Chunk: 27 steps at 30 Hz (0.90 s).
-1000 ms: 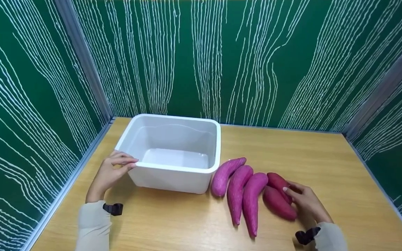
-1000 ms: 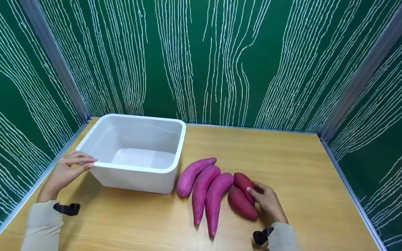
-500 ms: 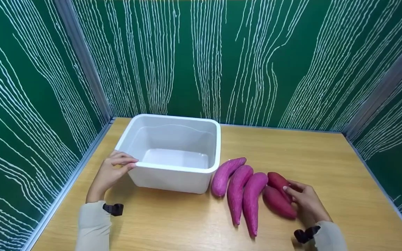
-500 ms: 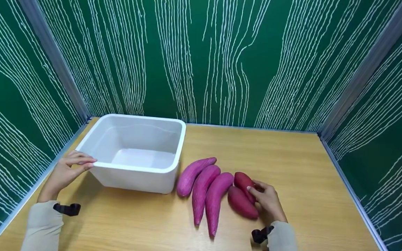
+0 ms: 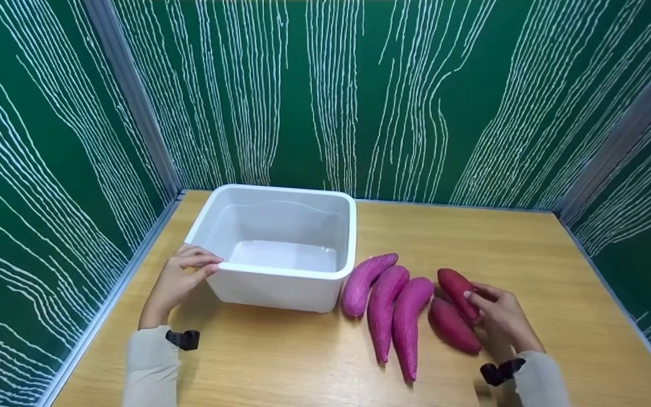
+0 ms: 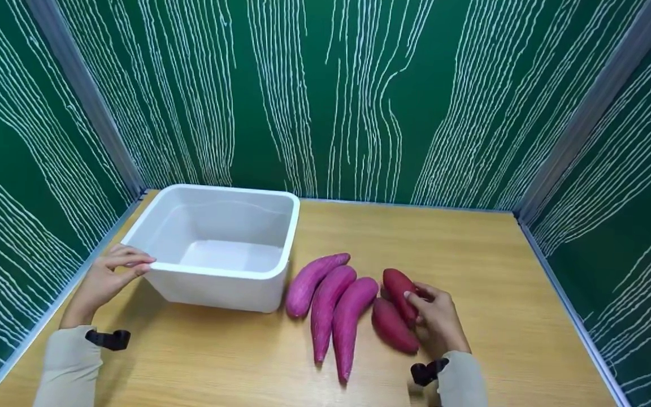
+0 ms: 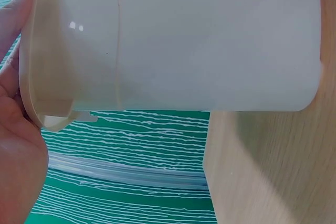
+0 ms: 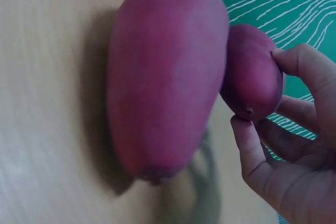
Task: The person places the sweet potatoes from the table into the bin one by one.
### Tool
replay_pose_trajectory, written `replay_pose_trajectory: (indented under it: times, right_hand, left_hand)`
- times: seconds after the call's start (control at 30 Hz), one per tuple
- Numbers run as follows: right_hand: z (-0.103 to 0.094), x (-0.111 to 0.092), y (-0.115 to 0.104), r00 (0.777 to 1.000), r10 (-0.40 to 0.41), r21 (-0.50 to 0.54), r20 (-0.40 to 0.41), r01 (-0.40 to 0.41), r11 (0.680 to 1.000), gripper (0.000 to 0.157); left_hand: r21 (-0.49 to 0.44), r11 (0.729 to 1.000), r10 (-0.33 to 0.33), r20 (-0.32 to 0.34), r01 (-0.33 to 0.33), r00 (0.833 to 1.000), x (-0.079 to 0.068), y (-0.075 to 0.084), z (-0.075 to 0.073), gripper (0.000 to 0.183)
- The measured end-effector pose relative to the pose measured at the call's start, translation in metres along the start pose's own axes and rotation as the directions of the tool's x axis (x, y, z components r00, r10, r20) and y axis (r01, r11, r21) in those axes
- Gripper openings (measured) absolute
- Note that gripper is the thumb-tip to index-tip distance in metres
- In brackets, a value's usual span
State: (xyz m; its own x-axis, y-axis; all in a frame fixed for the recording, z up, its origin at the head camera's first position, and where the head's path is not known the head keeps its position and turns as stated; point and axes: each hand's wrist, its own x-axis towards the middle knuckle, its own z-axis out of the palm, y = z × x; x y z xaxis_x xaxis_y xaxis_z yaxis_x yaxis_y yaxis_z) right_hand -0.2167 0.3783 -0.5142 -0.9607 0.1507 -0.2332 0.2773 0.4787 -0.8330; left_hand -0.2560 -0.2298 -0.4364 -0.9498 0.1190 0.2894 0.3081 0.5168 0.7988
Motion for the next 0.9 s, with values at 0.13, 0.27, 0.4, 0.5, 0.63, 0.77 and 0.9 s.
replay_pose_trajectory:
  times: [0.13, 0.27, 0.4, 0.5, 0.63, 0.77, 0.9]
  right_hand:
    - [-0.002, -0.001, -0.008, 1.000, -0.020, 0.010, 0.005, 0.020, 1.000, 0.073]
    - [-0.003, -0.002, -0.017, 0.999, -0.029, 0.043, 0.021, 0.028, 0.999, 0.073]
    - [-0.005, -0.003, -0.026, 0.999, -0.048, 0.058, 0.026, 0.046, 0.997, 0.074]
    - [-0.005, -0.002, -0.034, 0.997, -0.067, 0.055, 0.025, 0.066, 0.996, 0.074]
    - [-0.003, 0.000, -0.047, 0.994, -0.106, 0.060, 0.020, 0.104, 0.993, 0.073]
    - [-0.002, 0.001, -0.059, 0.990, -0.138, 0.067, 0.032, 0.135, 0.989, 0.071]
    - [0.001, 0.000, -0.069, 0.987, -0.152, 0.062, 0.048, 0.149, 0.987, 0.070]
  left_hand:
    - [-0.011, 1.000, -0.014, 0.006, 0.014, 1.000, 0.001, 0.000, 0.000, 0.017]
    - [-0.007, 0.999, -0.042, 0.015, 0.042, 0.999, 0.000, 0.001, 0.000, 0.019]
    - [0.002, 0.999, -0.052, 0.018, 0.052, 0.998, 0.000, 0.002, 0.000, 0.022]
    - [0.014, 0.999, -0.045, 0.012, 0.045, 0.999, 0.000, 0.002, -0.001, 0.022]
    - [0.015, 0.999, -0.031, 0.007, 0.031, 0.999, 0.000, 0.003, -0.002, 0.019]
    - [0.004, 1.000, -0.030, 0.006, 0.030, 1.000, 0.000, 0.003, -0.002, 0.019]
    - [-0.005, 1.000, -0.028, 0.002, 0.029, 1.000, 0.000, 0.002, 0.000, 0.021]
